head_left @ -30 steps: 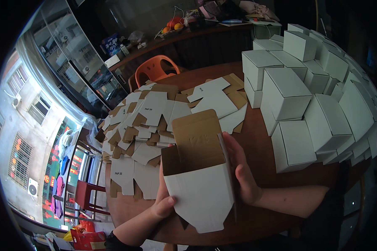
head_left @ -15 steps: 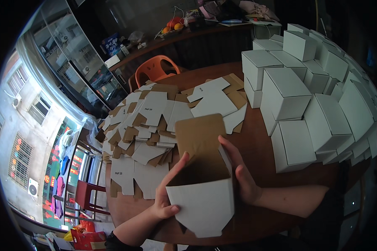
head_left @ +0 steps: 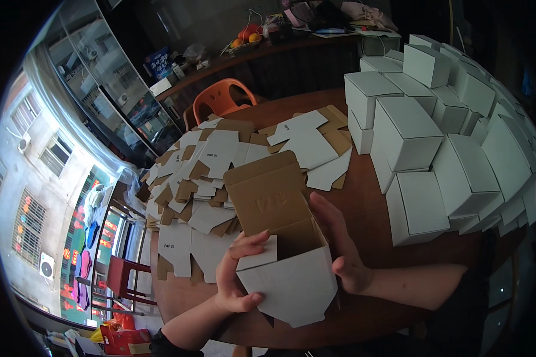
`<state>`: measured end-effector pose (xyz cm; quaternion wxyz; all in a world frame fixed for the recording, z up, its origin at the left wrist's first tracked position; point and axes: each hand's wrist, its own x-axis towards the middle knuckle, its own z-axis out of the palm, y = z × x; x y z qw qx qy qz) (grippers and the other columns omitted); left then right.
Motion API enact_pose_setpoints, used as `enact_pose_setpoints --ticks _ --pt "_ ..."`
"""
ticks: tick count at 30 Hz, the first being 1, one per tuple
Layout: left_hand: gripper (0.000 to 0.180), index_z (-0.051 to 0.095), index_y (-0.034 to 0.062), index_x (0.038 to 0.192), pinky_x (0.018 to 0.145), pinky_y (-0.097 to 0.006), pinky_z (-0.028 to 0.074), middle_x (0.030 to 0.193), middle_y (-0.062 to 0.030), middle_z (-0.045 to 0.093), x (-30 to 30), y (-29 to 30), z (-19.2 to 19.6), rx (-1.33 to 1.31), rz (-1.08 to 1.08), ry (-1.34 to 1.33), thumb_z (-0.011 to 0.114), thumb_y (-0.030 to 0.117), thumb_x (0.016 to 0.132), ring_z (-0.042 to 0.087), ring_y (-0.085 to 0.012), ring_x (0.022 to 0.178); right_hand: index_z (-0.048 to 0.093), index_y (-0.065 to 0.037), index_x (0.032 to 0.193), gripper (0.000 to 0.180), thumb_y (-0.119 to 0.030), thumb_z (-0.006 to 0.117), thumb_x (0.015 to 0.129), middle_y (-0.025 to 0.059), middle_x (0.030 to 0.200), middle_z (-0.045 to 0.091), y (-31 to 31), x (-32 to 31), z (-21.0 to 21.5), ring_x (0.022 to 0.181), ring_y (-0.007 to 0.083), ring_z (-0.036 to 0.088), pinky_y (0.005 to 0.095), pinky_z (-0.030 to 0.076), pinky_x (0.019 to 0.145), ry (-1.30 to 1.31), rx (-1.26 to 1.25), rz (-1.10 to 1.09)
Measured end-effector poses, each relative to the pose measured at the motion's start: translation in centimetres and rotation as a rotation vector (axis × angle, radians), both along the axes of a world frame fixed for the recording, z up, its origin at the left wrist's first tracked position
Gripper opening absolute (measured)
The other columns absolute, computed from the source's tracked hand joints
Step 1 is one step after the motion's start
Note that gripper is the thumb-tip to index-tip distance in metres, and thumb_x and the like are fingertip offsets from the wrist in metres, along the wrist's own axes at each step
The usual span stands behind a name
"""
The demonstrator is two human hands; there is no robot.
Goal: The person assembles white cardboard boxes by hand at a wooden table. They pick up flat, pre-cut cardboard pieces, fold them along the scored lines, and tuck the flaps into slots to form a cube shape. The finished boxes are stacked in a pile to the right of the workspace.
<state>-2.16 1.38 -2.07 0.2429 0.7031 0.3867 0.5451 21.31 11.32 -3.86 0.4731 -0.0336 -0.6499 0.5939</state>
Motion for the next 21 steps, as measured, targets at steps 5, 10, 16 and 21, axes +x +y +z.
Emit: enact_pose_setpoints --ticks 5,10,16,21 --pt "0.072 0.058 -0.0048 0.120 0.115 -0.058 0.029 0.138 -0.0320 0.057 0.0 0.2 0.2 0.158 0.000 0.129 0.074 0.047 0.072 0.054 -0.0434 0.130 0.012 -0.004 0.162 0.095 -0.057 0.059 0.097 0.0140 0.165 0.003 -0.1 0.2 0.4 0.154 0.0299 0.015 0.0476 0.021 0.122 -0.022 -0.010 0.013" --pt "0.070 0.058 -0.0045 0.118 0.115 -0.058 0.028 0.138 -0.0340 0.056 0.0 0.1 0.1 0.181 0.030 0.150 0.072 0.047 0.072 0.054 -0.0458 0.130 0.020 -0.005 0.159 0.093 -0.053 0.067 0.094 0.0149 0.159 0.016 0.3 0.6 -0.4 0.145 0.0286 0.029 0.0442 0.026 0.118 -0.065 -0.003 0.053" --pt "0.072 0.056 -0.0033 0.118 0.118 -0.055 0.022 0.143 -0.0364 0.050 -0.6 -0.1 0.1 0.219 -0.054 0.114 0.070 0.052 0.074 0.045 -0.0439 0.138 0.034 -0.004 0.150 0.094 -0.048 0.082 0.082 0.0148 0.141 0.037 -0.8 0.7 -0.6 0.130 0.0263 0.043 0.0401 0.039 0.107 -0.064 0.000 -0.047" --pt "0.075 0.056 -0.0036 0.117 0.119 -0.052 0.021 0.146 -0.0386 0.043 -0.7 0.1 -0.7 0.255 -0.070 0.095 0.070 0.056 0.074 0.037 -0.0427 0.143 0.044 -0.004 0.140 0.084 -0.046 0.084 0.079 0.0121 0.121 0.049 -0.4 0.8 -0.3 0.113 0.0251 0.052 0.0368 0.044 0.096 -0.089 0.159 -0.111"
